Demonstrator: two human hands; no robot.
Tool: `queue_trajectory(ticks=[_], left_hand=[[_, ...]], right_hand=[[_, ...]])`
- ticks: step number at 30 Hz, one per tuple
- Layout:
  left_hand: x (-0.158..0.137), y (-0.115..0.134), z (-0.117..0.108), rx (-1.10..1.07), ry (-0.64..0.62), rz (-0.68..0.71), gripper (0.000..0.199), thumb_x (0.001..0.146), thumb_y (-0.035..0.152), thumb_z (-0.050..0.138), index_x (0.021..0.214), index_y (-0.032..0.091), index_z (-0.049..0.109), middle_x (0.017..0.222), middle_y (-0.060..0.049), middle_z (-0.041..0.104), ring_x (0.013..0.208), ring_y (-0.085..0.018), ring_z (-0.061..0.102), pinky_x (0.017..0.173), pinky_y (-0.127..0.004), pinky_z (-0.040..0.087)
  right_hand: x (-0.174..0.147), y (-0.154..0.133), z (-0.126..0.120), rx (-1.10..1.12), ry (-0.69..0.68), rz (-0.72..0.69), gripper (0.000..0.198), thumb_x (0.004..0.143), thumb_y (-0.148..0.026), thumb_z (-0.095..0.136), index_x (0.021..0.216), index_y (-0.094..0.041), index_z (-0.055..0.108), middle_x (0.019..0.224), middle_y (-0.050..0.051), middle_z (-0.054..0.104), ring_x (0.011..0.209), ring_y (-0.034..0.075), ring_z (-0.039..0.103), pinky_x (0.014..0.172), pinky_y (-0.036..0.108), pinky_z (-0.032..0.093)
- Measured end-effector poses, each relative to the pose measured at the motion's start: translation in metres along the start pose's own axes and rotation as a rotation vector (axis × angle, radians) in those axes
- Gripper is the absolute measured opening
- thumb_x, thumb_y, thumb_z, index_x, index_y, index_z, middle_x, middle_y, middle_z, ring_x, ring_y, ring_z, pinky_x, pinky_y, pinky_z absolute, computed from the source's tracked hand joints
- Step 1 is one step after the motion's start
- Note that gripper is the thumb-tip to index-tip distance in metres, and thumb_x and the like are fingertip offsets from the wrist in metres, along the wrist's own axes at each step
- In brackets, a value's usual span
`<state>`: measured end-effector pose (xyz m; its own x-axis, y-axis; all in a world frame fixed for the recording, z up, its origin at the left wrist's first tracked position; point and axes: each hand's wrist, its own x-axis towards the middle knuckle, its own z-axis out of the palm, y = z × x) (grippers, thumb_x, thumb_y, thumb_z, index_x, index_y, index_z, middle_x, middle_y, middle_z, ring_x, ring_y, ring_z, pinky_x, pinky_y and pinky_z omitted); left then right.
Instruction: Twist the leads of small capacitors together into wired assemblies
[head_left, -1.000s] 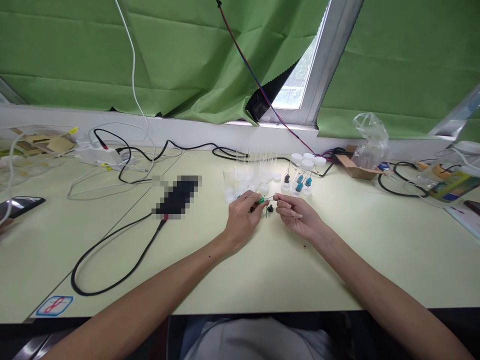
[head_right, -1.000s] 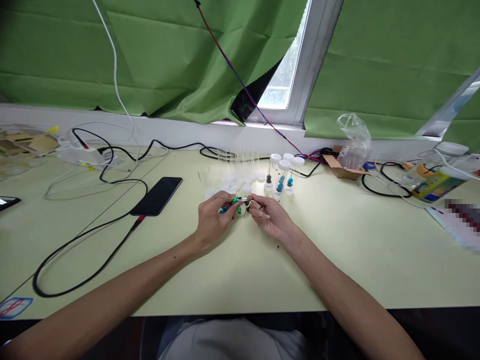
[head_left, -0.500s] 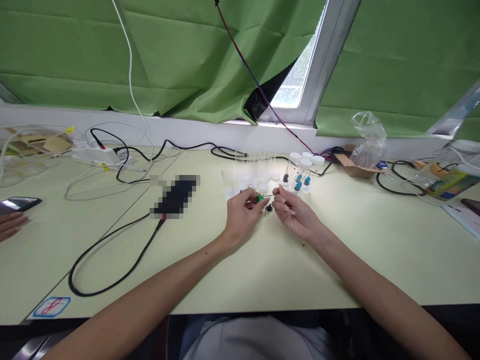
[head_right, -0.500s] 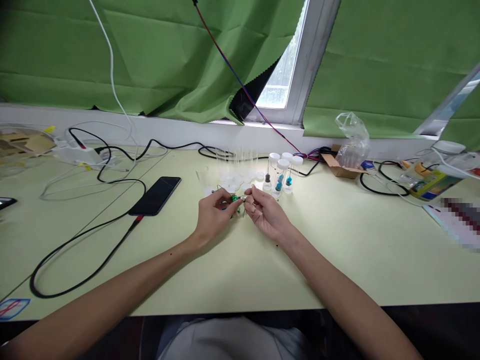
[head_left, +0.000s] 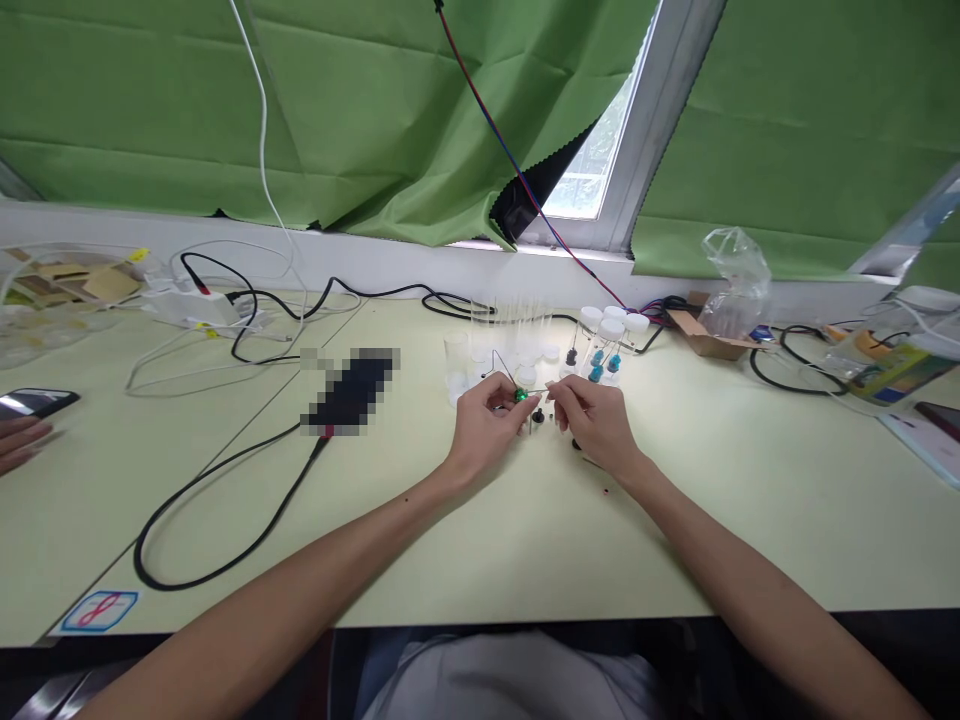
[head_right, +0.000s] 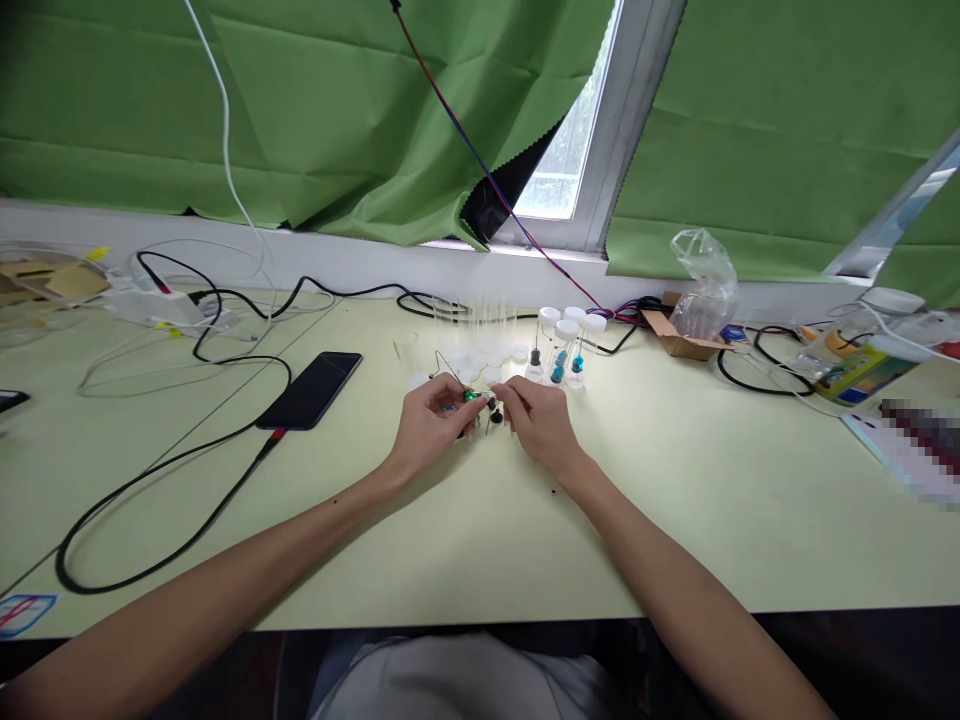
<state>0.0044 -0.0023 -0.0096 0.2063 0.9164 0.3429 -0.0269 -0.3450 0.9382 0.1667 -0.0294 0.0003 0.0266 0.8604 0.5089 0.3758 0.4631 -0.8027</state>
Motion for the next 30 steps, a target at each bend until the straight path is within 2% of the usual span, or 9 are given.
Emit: queue_trajectory(ticks=[5,10,17,30], left_hand=[[-0.001,-0.002,-0.002,0.012,-0.026,-0.004,0.037,0.075,0.042,0.076,0.070,0.020,0.047,0.058,0.004,0.053,0.046,-0.009,0.050,0.045,-0.024,0.040],[-0.002,0.000,-0.003,0.002,-0.036,-0.020,0.038,0.075,0.040,0.076,0.069,0.020,0.045,0.057,0.004,0.051,0.047,-0.009,0.049,0.044,-0.023,0.041],[-0.003,0.000,-0.001,0.018,0.001,-0.013,0.038,0.074,0.040,0.077,0.068,0.020,0.046,0.058,0.004,0.051,0.046,-0.009,0.049,0.043,-0.023,0.040],[-0.006,-0.007,-0.001,0.248,0.072,0.091,0.033,0.080,0.036,0.070,0.066,0.020,0.044,0.058,0.004,0.046,0.049,-0.009,0.045,0.047,-0.024,0.035]], right_hand=[[0.001,0.005,-0.001,-0.179,0.003,-0.107,0.039,0.095,-0.042,0.053,0.062,-0.022,0.057,0.048,-0.003,0.047,0.046,0.012,0.041,0.055,0.027,0.032],[-0.004,0.006,0.007,-0.214,0.056,-0.106,0.043,0.098,-0.041,0.046,0.059,-0.022,0.052,0.051,-0.002,0.049,0.046,0.012,0.040,0.055,0.028,0.030],[-0.007,-0.004,0.016,-0.103,0.127,0.030,0.052,0.096,-0.051,0.048,0.053,-0.022,0.049,0.045,-0.002,0.042,0.045,0.013,0.038,0.051,0.028,0.029],[-0.007,-0.003,0.023,0.170,0.047,0.373,0.057,0.091,-0.063,0.048,0.052,-0.022,0.042,0.038,-0.006,0.033,0.033,0.009,0.032,0.039,0.025,0.023]])
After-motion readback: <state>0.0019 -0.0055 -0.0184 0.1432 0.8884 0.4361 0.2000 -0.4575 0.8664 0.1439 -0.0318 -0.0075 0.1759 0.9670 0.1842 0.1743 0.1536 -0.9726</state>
